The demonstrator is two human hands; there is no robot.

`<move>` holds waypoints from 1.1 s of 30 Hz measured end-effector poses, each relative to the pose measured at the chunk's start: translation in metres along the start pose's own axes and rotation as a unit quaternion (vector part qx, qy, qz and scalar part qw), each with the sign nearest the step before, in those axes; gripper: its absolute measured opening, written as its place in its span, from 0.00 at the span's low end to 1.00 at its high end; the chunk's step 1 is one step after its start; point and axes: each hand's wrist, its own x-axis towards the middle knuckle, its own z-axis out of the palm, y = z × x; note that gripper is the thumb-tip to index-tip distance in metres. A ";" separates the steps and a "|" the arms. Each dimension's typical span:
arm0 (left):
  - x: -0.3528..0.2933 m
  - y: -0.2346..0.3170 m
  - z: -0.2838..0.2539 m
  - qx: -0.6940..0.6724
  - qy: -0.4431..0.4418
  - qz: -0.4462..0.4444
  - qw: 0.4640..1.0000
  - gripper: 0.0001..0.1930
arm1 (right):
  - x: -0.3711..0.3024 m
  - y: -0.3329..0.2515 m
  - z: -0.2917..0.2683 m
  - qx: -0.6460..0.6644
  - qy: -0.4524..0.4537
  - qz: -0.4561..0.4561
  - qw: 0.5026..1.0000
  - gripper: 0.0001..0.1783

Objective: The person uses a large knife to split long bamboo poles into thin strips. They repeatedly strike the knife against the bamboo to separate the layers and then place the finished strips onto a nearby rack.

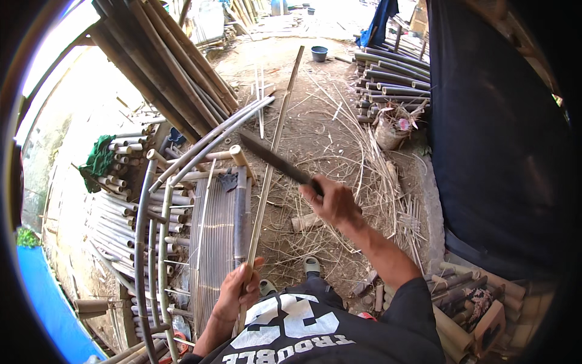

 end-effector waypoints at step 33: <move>-0.074 -0.019 -0.002 0.210 0.107 -0.017 0.972 0.17 | 0.030 0.040 -0.055 -0.151 -0.006 0.040 0.988 0.34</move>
